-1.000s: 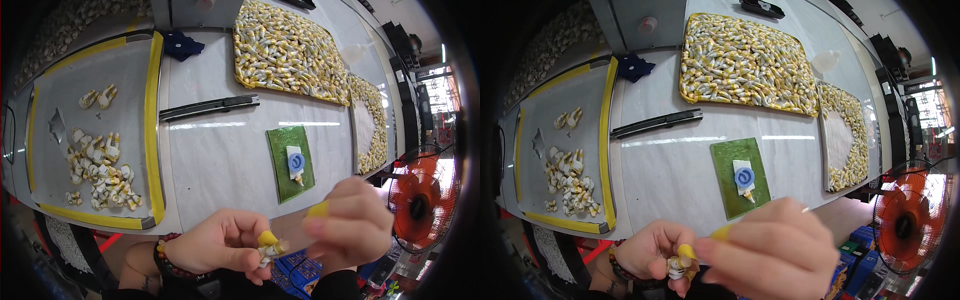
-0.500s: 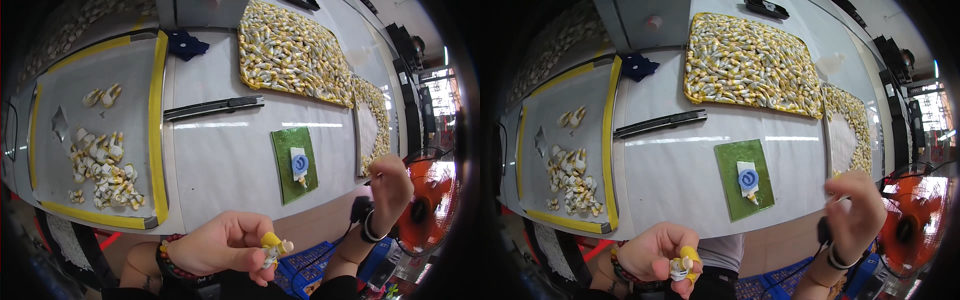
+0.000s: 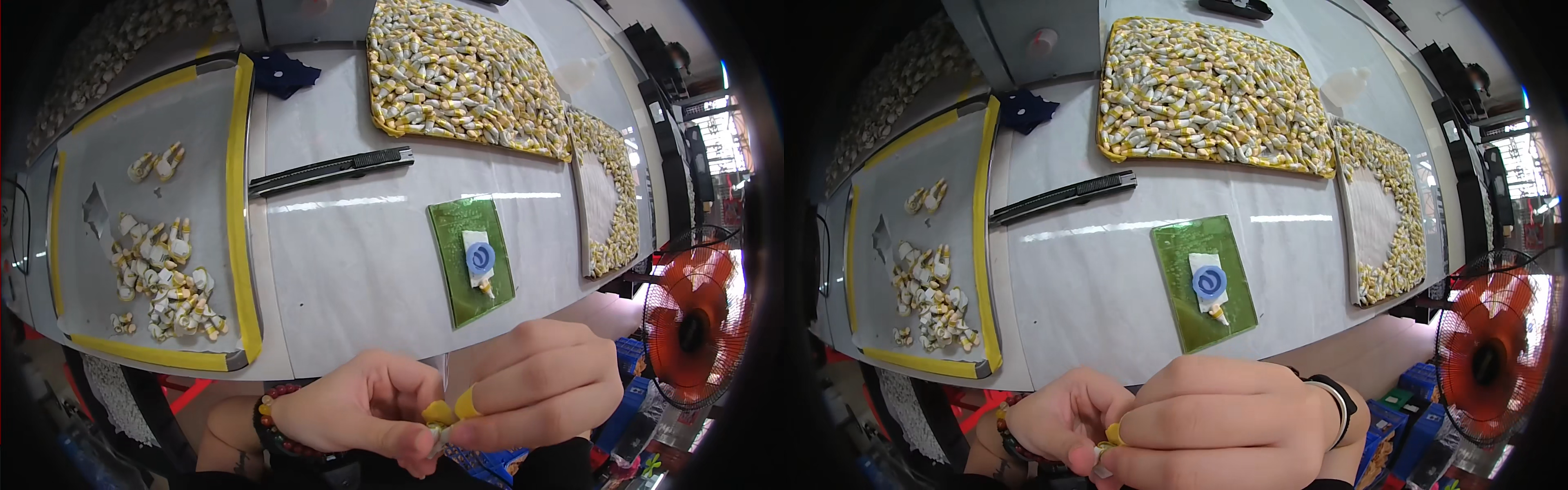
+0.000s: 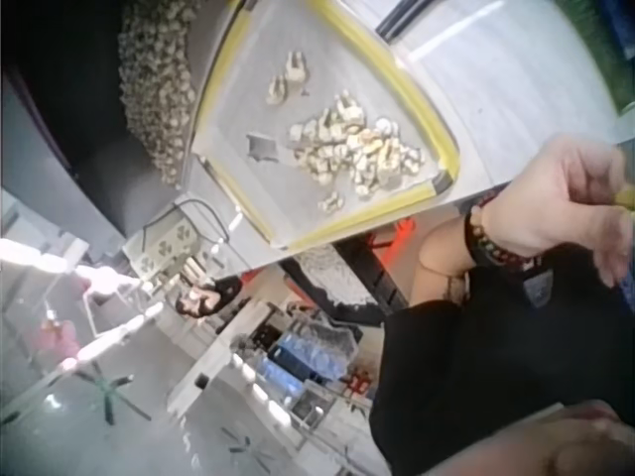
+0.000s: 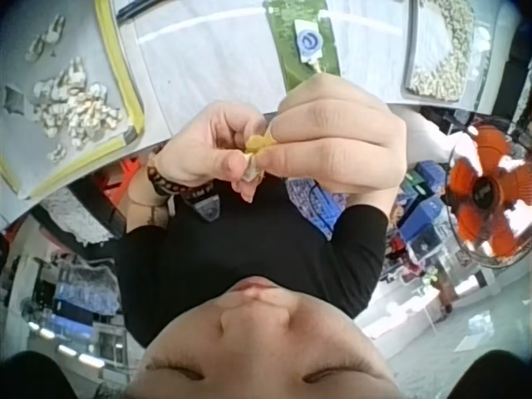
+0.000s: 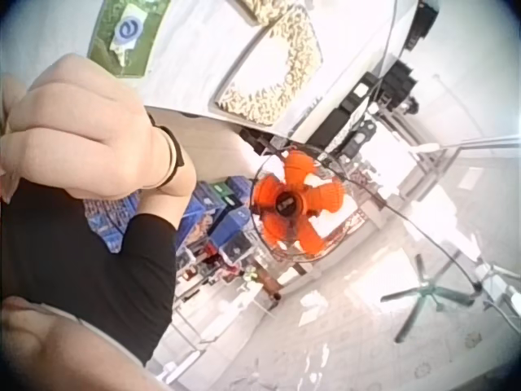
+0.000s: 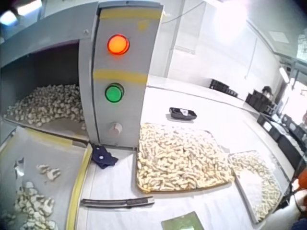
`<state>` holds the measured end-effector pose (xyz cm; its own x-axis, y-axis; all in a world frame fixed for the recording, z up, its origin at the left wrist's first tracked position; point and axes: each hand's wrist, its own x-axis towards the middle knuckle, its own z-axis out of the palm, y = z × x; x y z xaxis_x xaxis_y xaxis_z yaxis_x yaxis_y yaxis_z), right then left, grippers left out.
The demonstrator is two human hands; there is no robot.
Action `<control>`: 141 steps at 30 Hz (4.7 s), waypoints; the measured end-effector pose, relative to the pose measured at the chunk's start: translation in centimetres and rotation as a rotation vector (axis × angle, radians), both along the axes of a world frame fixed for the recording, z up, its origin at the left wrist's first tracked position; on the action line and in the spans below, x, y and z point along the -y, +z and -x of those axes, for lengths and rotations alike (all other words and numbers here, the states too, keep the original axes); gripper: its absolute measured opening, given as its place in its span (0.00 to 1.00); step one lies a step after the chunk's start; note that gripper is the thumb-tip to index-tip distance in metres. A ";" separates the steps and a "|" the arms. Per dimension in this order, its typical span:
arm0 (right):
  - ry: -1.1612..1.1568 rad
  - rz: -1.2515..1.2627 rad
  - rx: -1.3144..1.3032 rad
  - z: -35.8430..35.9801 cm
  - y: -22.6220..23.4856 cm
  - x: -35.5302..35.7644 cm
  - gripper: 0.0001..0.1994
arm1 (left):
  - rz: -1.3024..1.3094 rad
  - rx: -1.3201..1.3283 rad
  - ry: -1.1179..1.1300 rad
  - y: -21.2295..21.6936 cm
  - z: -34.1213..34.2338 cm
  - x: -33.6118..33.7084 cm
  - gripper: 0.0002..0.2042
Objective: The person assembles small white and yellow decorative items on a workbench. They pick up individual pieces from a tray, apply adhesive from a tube, and attach a yellow component to the white base. The finished items are placed onto a large tray filled with similar completed pieces.
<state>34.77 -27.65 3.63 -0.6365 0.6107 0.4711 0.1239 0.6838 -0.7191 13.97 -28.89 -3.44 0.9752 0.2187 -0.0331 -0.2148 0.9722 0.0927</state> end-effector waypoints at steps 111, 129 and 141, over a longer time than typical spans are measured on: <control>-0.480 -0.189 0.159 2.0 -0.9 3.6 0.10 | -1.396 -0.557 0.826 0.6 -0.2 -0.1 0.13; -0.131 0.828 -0.211 -0.7 -2.3 1.6 0.02 | -1.476 -0.665 0.833 0.9 -0.2 -0.3 0.10; -0.049 1.258 -0.123 -1.3 -1.5 1.4 0.01 | -1.677 -0.582 0.720 0.9 0.4 -0.6 0.09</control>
